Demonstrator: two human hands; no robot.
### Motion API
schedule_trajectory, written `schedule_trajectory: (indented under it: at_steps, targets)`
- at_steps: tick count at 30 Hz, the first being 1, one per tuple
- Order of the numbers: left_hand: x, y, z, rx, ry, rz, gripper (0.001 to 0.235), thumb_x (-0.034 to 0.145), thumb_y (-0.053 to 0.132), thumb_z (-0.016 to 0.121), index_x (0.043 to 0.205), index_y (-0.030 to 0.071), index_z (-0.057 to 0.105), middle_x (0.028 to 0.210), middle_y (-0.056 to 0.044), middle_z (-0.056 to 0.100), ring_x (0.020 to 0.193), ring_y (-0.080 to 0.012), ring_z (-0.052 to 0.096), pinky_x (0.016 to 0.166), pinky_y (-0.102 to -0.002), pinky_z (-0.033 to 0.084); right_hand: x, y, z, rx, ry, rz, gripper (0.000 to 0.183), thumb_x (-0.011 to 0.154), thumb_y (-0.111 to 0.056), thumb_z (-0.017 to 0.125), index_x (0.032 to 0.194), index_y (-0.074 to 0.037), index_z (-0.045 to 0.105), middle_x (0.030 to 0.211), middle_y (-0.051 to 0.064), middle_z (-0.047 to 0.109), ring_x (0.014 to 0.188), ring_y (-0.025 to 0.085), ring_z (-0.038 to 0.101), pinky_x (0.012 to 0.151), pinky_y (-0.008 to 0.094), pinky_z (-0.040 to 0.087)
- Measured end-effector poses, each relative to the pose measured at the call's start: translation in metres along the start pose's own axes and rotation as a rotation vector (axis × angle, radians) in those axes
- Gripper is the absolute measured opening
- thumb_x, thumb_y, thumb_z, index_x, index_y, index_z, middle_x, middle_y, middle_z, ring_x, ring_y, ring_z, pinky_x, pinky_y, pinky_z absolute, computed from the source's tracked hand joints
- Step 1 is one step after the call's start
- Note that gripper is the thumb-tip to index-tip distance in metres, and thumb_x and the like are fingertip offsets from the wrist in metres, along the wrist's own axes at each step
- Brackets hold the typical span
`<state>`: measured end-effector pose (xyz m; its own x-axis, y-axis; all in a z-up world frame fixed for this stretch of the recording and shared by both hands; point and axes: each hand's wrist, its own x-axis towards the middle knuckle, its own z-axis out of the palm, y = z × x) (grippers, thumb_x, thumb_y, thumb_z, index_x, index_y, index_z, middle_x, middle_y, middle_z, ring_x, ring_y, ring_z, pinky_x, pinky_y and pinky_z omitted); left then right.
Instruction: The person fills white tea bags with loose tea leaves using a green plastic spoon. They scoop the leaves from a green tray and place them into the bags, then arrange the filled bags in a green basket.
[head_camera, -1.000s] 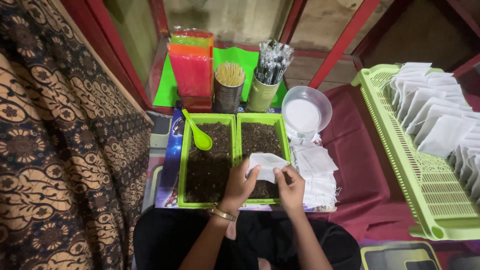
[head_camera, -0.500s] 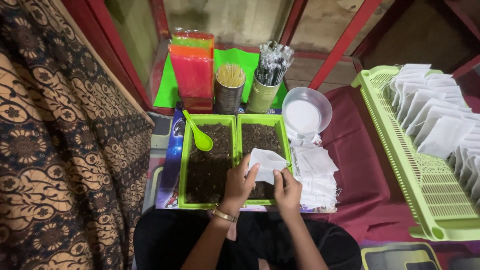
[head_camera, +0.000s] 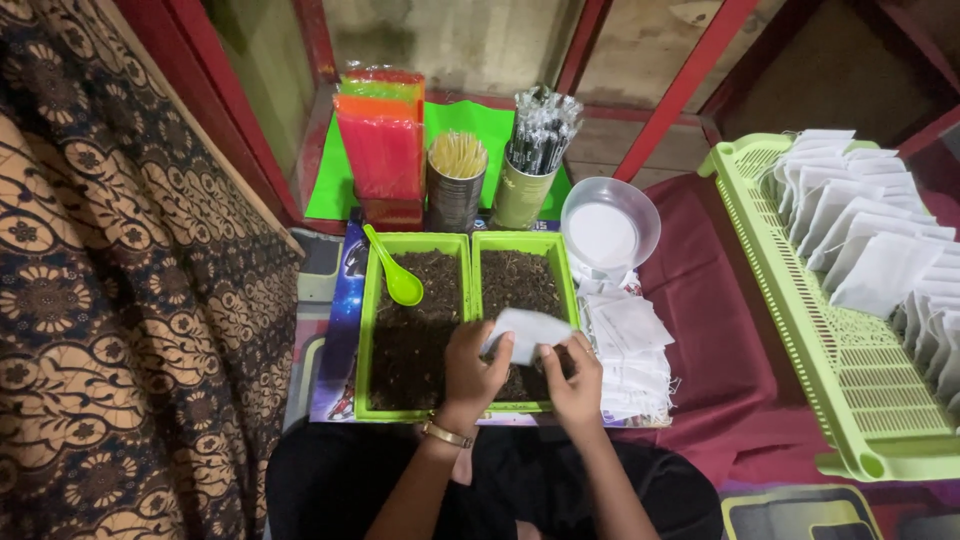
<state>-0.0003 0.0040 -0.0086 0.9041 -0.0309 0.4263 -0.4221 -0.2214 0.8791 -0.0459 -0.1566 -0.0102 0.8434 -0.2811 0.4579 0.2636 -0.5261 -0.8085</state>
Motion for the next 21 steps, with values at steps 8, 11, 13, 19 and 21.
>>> schedule_trajectory:
  at_steps: [8, 11, 13, 19, 21]
  targets:
    - [0.008, 0.022, -0.007, -0.039, -0.005, 0.077, 0.013, 0.095, 0.015, 0.063, 0.084, 0.009, 0.061, 0.074, -0.010, 0.055, 0.075, -0.0328, 0.059, 0.082, -0.044, 0.046, 0.008, -0.018, -0.017, 0.225, -0.038, 0.094, 0.011, 0.095, -0.004, 0.070, 0.083, -0.005, 0.071, 0.079, 0.004, 0.063, 0.085, 0.014, 0.057, 0.087, 0.037, 0.049]
    - [0.009, 0.031, -0.008, -0.087, -0.088, -0.050, 0.018, 0.099, 0.021, 0.059, 0.092, 0.005, 0.064, 0.084, -0.017, 0.058, 0.086, -0.0409, 0.060, 0.085, -0.052, 0.047, 0.022, -0.031, -0.031, 0.217, -0.060, 0.141, 0.016, 0.095, -0.005, 0.069, 0.080, -0.006, 0.071, 0.071, 0.002, 0.060, 0.077, 0.012, 0.053, 0.075, 0.033, 0.049]
    - [0.017, 0.036, -0.005, -0.106, -0.132, -0.098, 0.027, 0.100, 0.027, 0.058, 0.100, 0.002, 0.067, 0.092, -0.023, 0.063, 0.094, -0.0481, 0.063, 0.086, -0.058, 0.048, 0.035, -0.035, -0.040, 0.195, -0.070, 0.159, 0.020, 0.096, -0.006, 0.069, 0.076, -0.006, 0.070, 0.065, 0.000, 0.057, 0.068, 0.011, 0.051, 0.065, 0.030, 0.049]
    - [0.070, 0.081, 0.017, 0.096, -0.163, 0.052, 0.019, 0.098, 0.026, 0.064, 0.102, 0.012, 0.077, 0.090, -0.011, 0.075, 0.085, -0.0359, 0.073, 0.075, -0.045, 0.055, 0.090, -0.025, -0.074, 0.081, -0.047, 0.176, 0.020, 0.090, -0.003, 0.074, 0.072, -0.005, 0.068, 0.055, 0.004, 0.060, 0.059, 0.008, 0.049, 0.052, 0.026, 0.050]
    - [0.090, 0.084, 0.040, 0.127, -0.082, 0.232, 0.013, 0.095, 0.012, 0.066, 0.100, 0.010, 0.077, 0.090, -0.009, 0.071, 0.083, -0.0312, 0.072, 0.073, -0.038, 0.057, 0.114, -0.018, -0.086, 0.035, -0.012, 0.133, 0.016, 0.091, -0.001, 0.073, 0.076, -0.002, 0.067, 0.061, 0.010, 0.064, 0.059, 0.013, 0.054, 0.054, 0.030, 0.052]
